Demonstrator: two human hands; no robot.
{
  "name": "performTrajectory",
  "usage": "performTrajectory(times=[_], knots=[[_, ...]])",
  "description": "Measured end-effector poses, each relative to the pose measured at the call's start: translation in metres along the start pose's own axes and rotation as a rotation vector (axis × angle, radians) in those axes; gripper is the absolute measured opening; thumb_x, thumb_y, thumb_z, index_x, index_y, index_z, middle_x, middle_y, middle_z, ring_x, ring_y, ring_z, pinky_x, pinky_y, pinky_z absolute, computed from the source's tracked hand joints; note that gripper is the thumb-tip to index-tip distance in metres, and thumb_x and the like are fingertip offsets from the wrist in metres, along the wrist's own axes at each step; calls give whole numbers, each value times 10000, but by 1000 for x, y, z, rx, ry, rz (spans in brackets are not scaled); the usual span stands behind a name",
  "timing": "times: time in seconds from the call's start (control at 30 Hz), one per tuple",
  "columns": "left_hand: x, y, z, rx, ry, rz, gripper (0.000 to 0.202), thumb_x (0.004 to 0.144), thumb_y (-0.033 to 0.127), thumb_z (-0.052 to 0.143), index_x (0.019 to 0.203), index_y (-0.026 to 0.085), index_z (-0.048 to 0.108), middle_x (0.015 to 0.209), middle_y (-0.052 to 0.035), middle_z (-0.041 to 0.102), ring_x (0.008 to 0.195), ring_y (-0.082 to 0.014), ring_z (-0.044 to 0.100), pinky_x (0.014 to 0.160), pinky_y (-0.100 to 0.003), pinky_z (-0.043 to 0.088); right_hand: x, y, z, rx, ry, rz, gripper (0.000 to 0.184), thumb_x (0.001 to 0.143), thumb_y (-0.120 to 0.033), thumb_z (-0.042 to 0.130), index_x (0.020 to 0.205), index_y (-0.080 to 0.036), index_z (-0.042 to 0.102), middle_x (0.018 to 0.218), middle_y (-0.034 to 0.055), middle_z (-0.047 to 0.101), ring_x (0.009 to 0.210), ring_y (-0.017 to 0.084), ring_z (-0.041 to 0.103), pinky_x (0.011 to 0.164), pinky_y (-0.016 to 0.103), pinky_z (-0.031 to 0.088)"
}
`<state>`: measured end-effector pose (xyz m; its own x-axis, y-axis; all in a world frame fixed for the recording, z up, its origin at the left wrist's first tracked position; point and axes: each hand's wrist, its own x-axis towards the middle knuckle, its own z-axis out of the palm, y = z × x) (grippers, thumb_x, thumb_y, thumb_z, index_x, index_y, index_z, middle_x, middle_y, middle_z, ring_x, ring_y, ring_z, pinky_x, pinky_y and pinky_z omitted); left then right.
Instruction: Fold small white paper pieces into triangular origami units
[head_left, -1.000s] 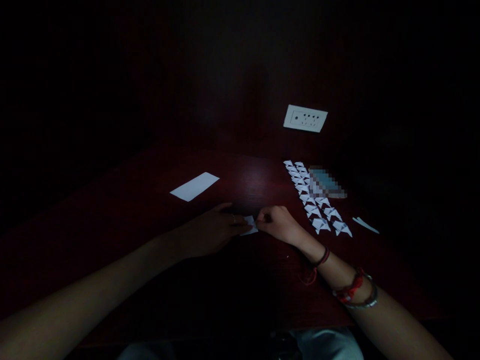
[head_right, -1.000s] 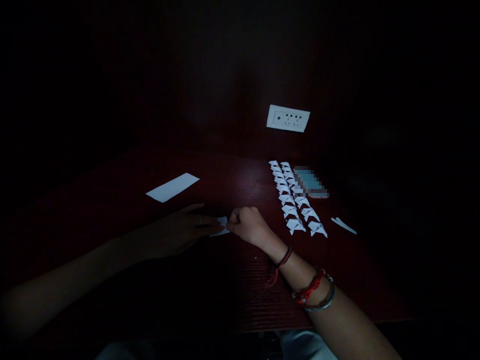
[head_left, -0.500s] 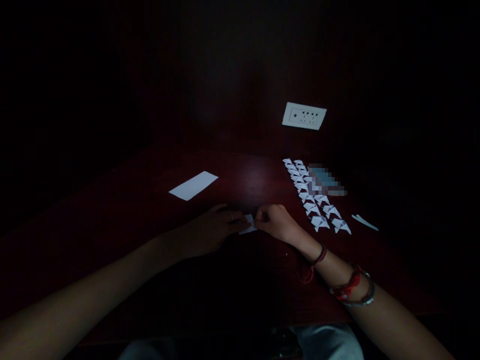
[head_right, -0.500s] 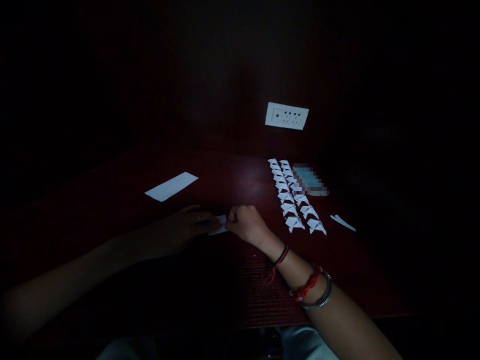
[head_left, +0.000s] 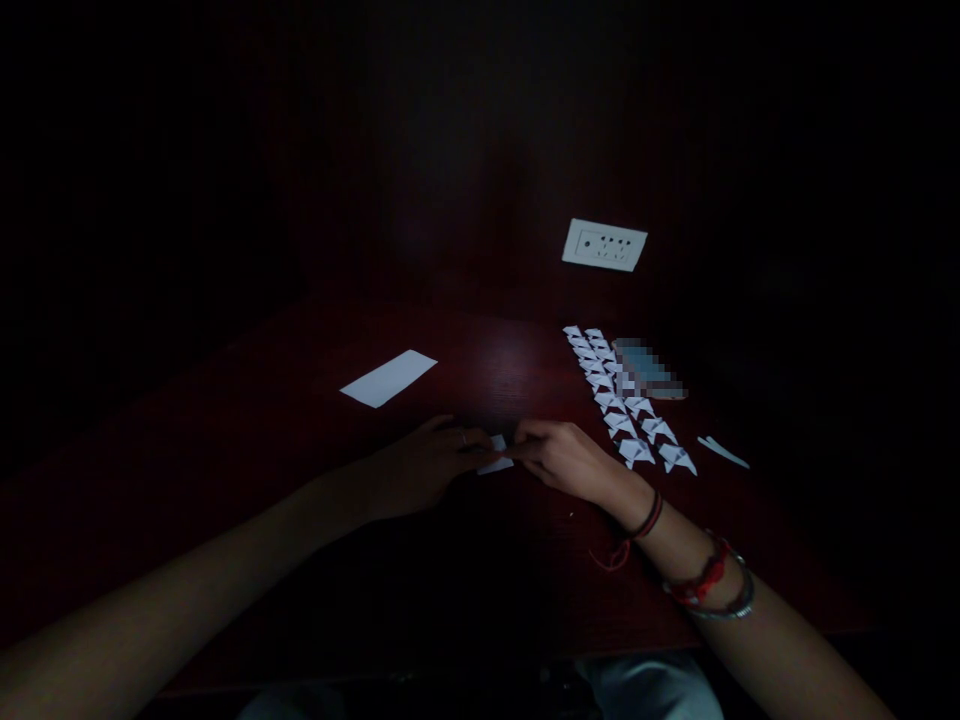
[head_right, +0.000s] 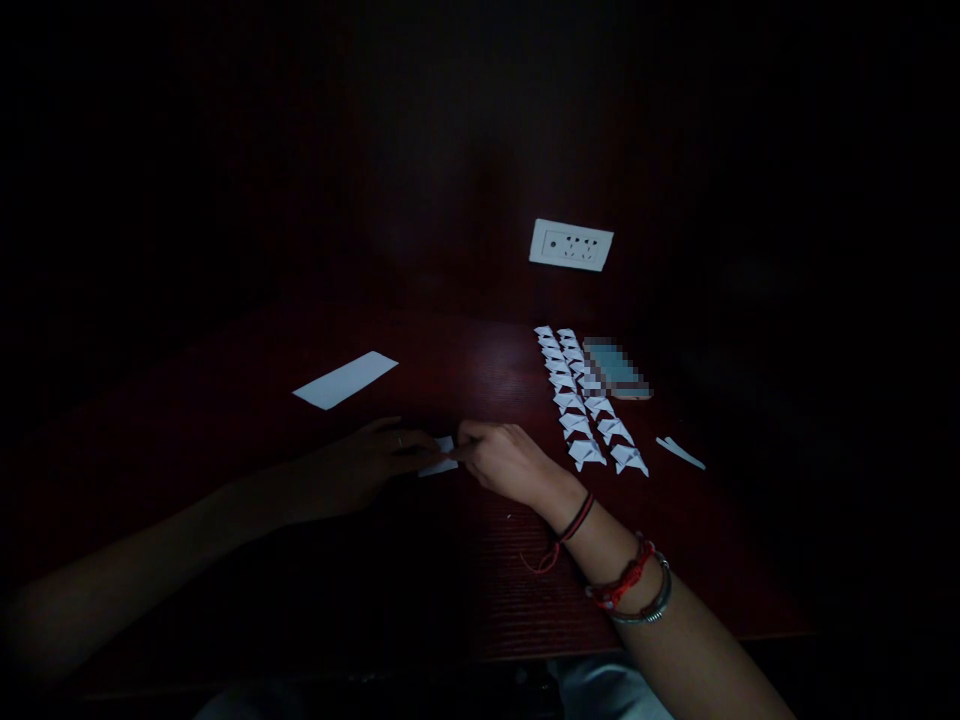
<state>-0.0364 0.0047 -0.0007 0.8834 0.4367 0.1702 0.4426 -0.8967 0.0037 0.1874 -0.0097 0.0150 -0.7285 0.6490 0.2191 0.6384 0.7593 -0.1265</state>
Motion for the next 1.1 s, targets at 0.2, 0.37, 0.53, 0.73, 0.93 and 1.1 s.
performTrajectory(times=[0.2, 0.37, 0.53, 0.73, 0.93, 1.1], knots=[[-4, 4, -2, -20, -6, -24, 648, 672, -30, 371, 1241, 276, 326, 1238, -18, 399, 1136, -180, 359, 977, -412, 137, -1, -1, -1, -68, -10, -60, 245, 811, -143, 405, 933, -199, 610, 790, 28, 530, 660, 101, 470, 589, 248, 333], [-7, 5, -2, -46, -33, -30, 687, 665, -35, 364, 1265, 288, 278, 1256, -29, 373, 1149, -188, 343, 976, -440, 120, -2, 0, -1, -82, -25, -72, 257, 799, -144, 406, 957, -203, 599, 771, 24, 525, 660, 107, 472, 593, 252, 335], [-7, 2, 0, -47, -34, -27, 684, 652, -47, 351, 1252, 278, 304, 1258, -26, 372, 1146, -187, 340, 974, -446, 110, -1, -1, -4, -149, -56, -99, 240, 790, -160, 406, 908, -184, 613, 738, 24, 530, 627, 112, 458, 597, 264, 320], [-7, 2, 0, 4, 9, -26, 599, 699, 2, 373, 1242, 252, 332, 1246, -33, 401, 1140, -183, 356, 962, -398, 149, -2, -1, -7, -82, -46, -45, 213, 773, -166, 421, 823, -182, 627, 731, 19, 532, 626, 106, 465, 607, 247, 323], [-7, 6, -5, 35, 5, 17, 597, 732, 26, 385, 1282, 223, 261, 1301, -49, 352, 1171, -184, 325, 959, -360, 161, 0, 0, -4, 123, 2, 71, 217, 781, -166, 433, 899, -182, 614, 806, 22, 544, 684, 99, 495, 620, 222, 350], [-7, 7, -4, 57, -15, 21, 574, 747, 21, 384, 1271, 235, 286, 1317, -53, 328, 1192, -193, 291, 961, -363, 155, 4, 2, 2, 264, 42, 156, 151, 745, -174, 500, 842, -153, 614, 719, 9, 529, 629, 85, 474, 583, 209, 355]])
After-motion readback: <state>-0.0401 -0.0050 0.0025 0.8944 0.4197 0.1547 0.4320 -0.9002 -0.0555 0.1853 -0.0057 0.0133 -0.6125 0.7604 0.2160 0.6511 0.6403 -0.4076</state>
